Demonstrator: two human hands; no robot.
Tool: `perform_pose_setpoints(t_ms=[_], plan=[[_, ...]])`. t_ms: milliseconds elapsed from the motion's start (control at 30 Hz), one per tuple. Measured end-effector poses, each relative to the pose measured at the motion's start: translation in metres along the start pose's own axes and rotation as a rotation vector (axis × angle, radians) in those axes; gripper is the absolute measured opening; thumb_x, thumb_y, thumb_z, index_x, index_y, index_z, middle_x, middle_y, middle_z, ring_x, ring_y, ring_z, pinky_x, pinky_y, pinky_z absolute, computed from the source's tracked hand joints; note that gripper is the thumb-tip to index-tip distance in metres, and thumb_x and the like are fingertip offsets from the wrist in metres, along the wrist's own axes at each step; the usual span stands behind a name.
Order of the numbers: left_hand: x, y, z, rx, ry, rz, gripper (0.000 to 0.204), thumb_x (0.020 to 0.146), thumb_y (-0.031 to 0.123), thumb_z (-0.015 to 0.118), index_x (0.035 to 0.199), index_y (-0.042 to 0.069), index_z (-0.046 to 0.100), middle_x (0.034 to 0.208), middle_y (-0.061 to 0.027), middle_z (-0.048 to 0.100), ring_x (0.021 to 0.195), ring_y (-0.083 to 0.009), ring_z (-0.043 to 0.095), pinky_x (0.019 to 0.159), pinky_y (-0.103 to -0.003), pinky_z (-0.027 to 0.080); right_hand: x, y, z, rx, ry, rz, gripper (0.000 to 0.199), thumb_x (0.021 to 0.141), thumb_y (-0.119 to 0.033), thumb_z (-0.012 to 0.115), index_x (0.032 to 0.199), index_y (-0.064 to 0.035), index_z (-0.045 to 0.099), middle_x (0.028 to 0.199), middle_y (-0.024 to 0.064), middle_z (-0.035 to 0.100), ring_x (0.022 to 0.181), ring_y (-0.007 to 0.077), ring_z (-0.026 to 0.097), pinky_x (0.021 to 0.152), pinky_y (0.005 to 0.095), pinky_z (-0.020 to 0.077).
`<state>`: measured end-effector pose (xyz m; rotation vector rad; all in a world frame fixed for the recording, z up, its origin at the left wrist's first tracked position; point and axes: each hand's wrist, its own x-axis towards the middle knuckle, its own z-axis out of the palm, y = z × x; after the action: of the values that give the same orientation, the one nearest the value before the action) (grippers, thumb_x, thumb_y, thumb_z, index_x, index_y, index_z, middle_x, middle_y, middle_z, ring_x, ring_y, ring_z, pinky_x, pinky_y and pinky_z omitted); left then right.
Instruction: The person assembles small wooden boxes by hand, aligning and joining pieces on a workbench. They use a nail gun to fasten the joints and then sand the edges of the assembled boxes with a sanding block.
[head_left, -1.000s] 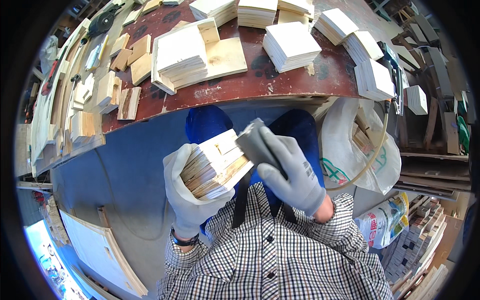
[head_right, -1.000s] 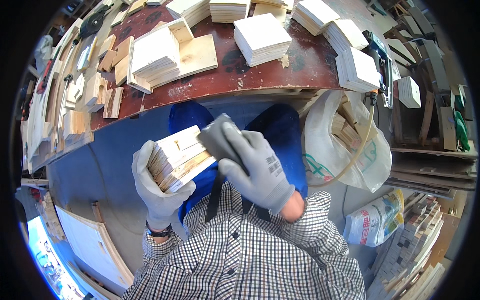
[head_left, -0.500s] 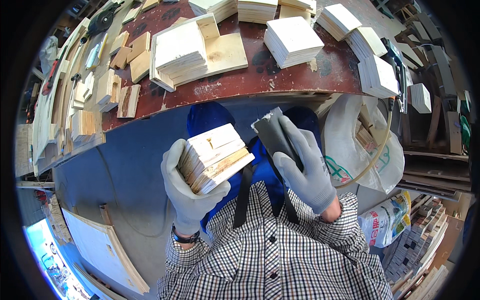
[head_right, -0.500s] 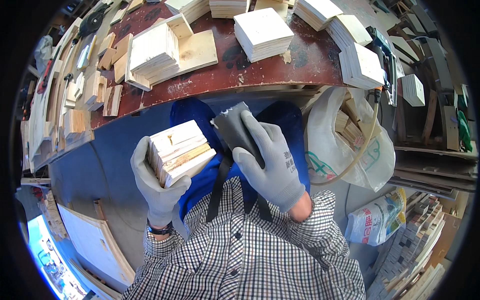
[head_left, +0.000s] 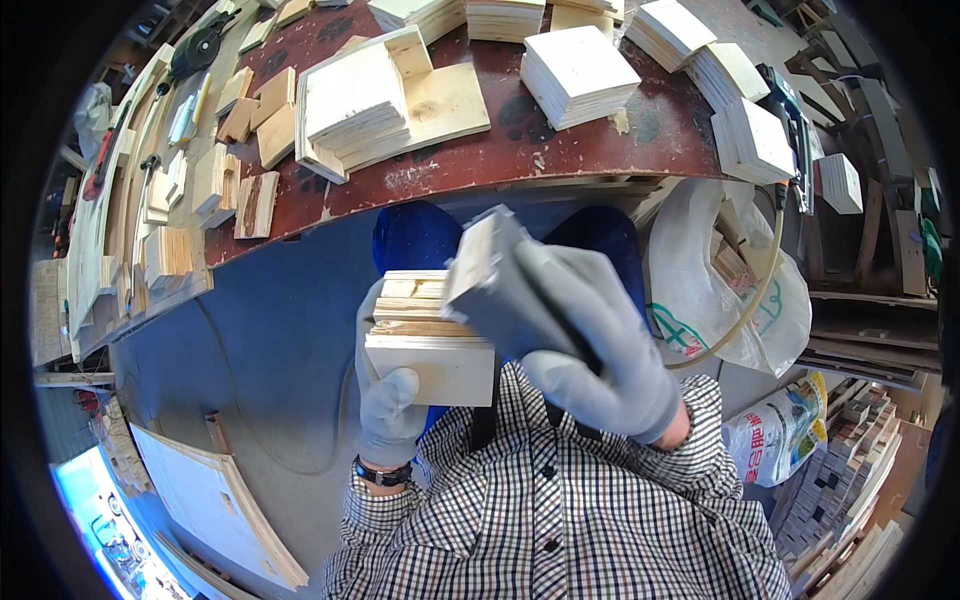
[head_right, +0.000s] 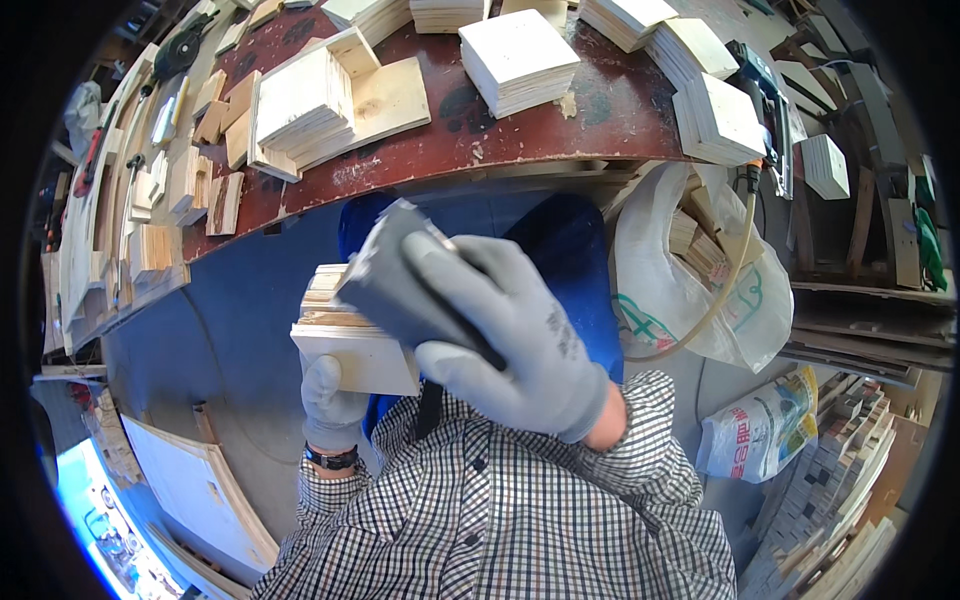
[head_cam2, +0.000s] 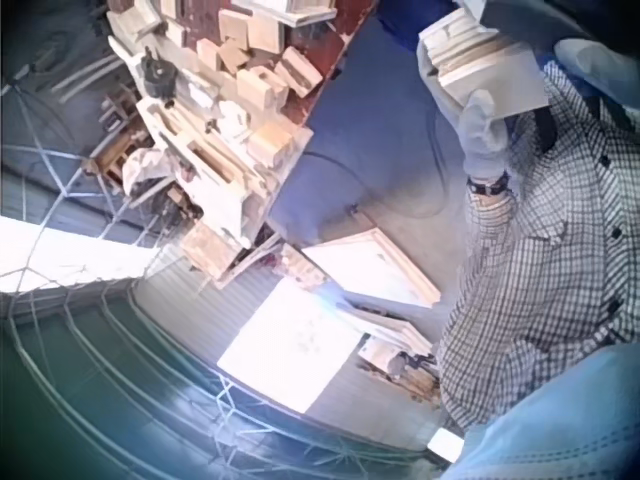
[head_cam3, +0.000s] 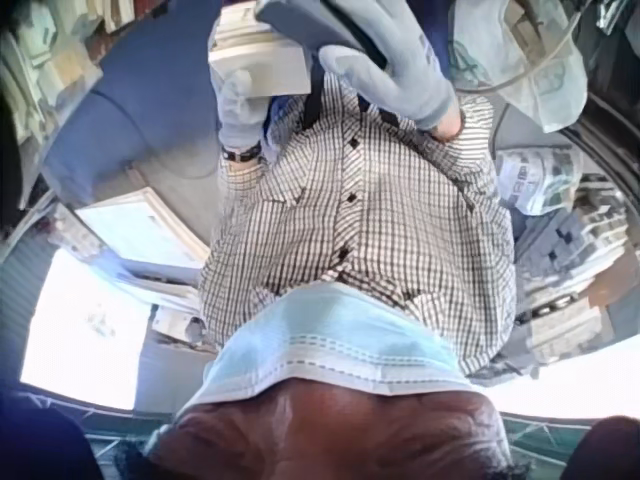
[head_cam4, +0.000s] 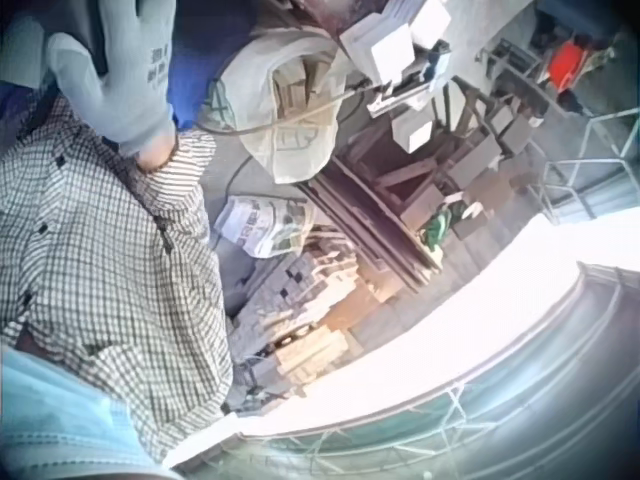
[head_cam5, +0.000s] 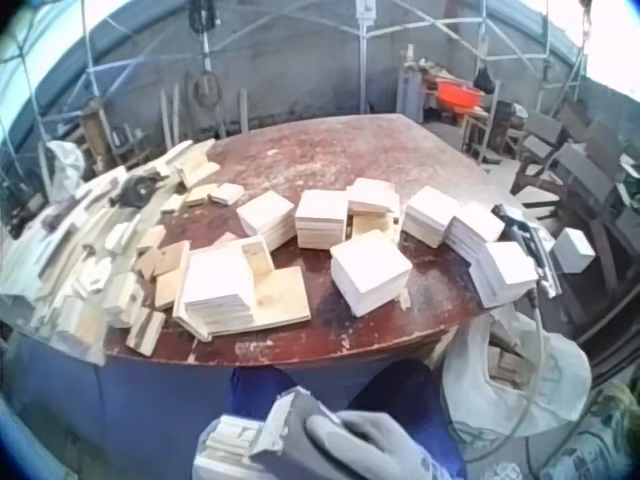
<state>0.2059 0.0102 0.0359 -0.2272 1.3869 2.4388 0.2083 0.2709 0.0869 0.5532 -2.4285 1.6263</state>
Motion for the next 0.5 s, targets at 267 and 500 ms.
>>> perform_pose_setpoints(t_ms=[267, 500], plan=[[0.007, -0.012, -0.020, -0.228, -0.087, 0.048, 0.089, 0.098, 0.060, 0.071, 0.158, 0.001, 0.041, 0.149, -0.0199, 0.060, 0.131, -0.0327, 0.066, 0.108, -0.051, 0.058, -0.013, 0.019, 0.021, 0.054, 0.156, 0.322, 0.071, 0.098, -0.024, 0.068, 0.157, 0.0065, 0.044, 0.137, 0.0284, 0.055, 0.116, 0.0374, 0.062, 0.102, 0.0430, 0.0514], [0.005, -0.007, 0.006, -0.315, -0.173, -0.064, 0.085, 0.099, 0.066, 0.064, 0.161, 0.013, 0.042, 0.155, -0.0150, 0.056, 0.140, -0.0315, 0.058, 0.113, -0.049, 0.052, 0.009, 0.019, 0.050, -0.258, 0.179, -0.036, 0.072, 0.100, -0.037, 0.067, 0.157, 0.0014, 0.046, 0.139, 0.0274, 0.055, 0.121, 0.0414, 0.059, 0.104, 0.0463, 0.0479]])
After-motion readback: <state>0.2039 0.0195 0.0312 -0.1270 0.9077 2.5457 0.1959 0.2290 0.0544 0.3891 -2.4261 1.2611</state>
